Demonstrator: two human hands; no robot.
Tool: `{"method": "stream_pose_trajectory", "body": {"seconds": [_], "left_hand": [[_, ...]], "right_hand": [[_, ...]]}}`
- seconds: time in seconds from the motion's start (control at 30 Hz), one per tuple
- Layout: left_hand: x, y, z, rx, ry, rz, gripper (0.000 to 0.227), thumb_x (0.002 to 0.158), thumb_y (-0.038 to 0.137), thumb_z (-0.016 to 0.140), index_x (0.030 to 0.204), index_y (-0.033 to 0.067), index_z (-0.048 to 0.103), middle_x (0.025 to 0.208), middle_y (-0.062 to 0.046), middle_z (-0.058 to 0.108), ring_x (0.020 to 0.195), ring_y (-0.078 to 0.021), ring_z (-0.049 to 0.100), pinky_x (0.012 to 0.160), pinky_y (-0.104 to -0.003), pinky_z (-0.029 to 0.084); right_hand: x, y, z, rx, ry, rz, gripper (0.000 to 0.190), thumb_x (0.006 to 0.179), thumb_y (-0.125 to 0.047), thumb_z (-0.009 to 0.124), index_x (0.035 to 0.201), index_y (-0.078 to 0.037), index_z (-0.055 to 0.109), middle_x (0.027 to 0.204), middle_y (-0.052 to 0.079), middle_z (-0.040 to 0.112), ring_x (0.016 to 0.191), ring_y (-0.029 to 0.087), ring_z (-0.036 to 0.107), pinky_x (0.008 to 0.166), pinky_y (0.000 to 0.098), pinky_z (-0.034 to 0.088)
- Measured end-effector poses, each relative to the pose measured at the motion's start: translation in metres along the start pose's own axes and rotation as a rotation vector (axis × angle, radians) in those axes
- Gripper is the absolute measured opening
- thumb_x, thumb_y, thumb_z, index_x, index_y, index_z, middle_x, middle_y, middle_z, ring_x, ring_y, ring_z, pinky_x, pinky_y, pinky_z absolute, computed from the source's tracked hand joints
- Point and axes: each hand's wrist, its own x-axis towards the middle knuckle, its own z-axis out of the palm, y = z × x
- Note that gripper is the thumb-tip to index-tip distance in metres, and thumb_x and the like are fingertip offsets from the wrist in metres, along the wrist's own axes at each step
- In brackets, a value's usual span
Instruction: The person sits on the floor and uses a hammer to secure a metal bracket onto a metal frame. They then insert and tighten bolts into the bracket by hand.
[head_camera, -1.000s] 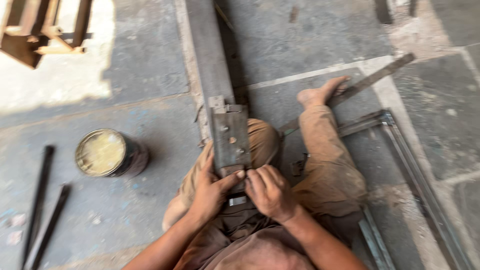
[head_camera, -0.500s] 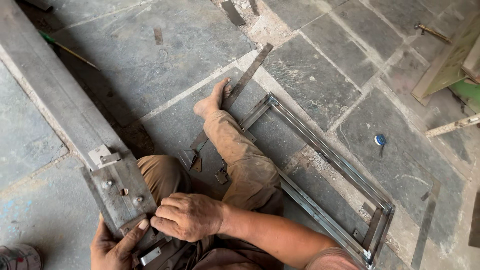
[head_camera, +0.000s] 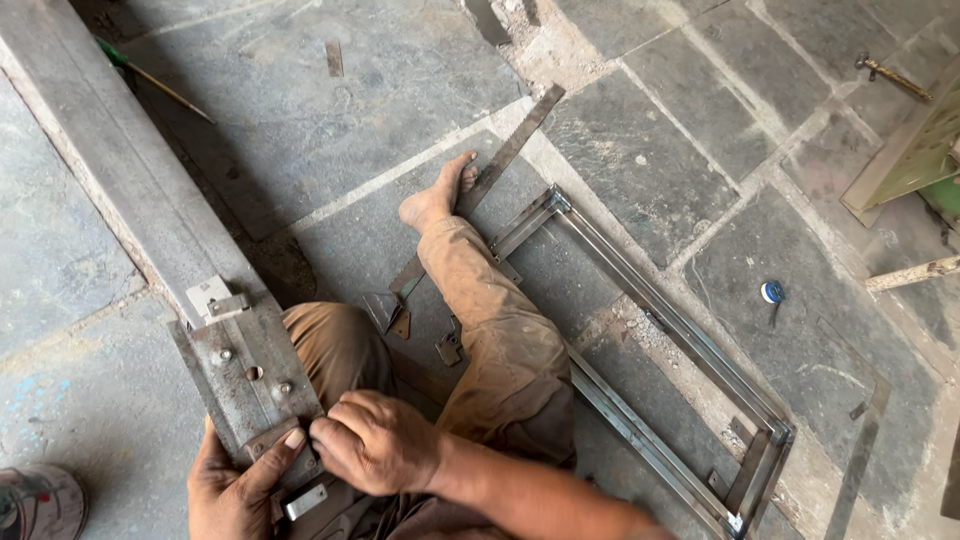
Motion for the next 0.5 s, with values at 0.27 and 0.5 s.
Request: {"method": "stream_pose_trajectory", "body": {"seconds": [0.27, 0.5], "left_hand": [[0.011, 0.019, -0.004, 0.096, -0.168, -0.092, 0.076, 0.074, -0.014, 0.067, 0.145, 0.004, 0.047, 0.115, -0.01, 0.068, 0.101, -0.0211, 0.069, 0.085, -0.038, 0.058], [0.029, 0.027, -0.009, 0.331, -0.386, -0.167, 0.062, 0.078, 0.004, 0.081, 0.136, -0.0026, 0.059, 0.113, -0.01, 0.076, 0.099, -0.0171, 0.069, 0.09, -0.034, 0.058]], "right_hand": [[0.005, -0.001, -0.015, 0.229, 0.023, 0.134, 0.019, 0.094, -0.007, 0.074, 0.107, 0.006, 0.067, 0.096, 0.015, 0.068, 0.085, 0.026, 0.067, 0.074, 0.0369, 0.057], [0.034, 0.01, -0.053, 0.079, -0.058, -0.266, 0.012, 0.09, -0.005, 0.07, 0.099, 0.002, 0.068, 0.091, 0.01, 0.066, 0.084, 0.026, 0.067, 0.074, 0.0376, 0.055]]}}
